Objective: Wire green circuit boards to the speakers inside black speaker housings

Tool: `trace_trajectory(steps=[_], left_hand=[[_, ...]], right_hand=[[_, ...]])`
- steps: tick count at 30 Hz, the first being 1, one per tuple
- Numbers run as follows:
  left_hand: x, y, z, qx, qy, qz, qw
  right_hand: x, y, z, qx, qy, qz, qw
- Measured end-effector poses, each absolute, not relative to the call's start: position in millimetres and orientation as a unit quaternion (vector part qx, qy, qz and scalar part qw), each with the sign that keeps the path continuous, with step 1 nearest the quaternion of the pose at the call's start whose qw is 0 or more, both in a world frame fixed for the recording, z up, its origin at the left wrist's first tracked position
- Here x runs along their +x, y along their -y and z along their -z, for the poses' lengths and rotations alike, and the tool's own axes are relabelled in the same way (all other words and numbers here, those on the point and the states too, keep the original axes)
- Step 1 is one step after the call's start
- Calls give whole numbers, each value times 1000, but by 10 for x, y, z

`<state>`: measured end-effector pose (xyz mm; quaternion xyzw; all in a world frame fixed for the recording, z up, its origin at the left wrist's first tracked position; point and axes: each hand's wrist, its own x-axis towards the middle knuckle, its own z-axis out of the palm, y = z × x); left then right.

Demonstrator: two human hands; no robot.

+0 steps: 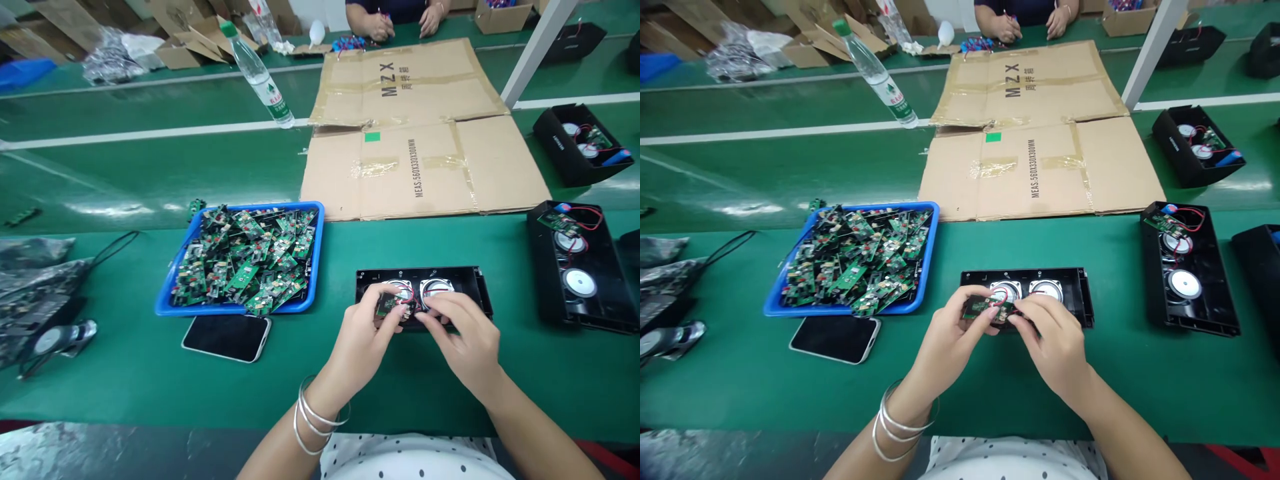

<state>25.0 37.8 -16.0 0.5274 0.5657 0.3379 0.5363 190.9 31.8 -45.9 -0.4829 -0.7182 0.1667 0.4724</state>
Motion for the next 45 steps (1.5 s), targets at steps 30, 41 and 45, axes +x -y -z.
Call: trace_trajectory(steps=[30, 41, 45], left_hand=[[314, -486, 182, 562, -604, -288, 486], [326, -489, 228, 569, -576, -287, 512], [294, -508, 245, 595, -563, -270, 506]], right_hand=[[2085, -469, 552, -450, 733, -342, 379], [1998, -457, 669, -421, 818, -163, 356], [1975, -438, 666, -420, 842, -96, 325]])
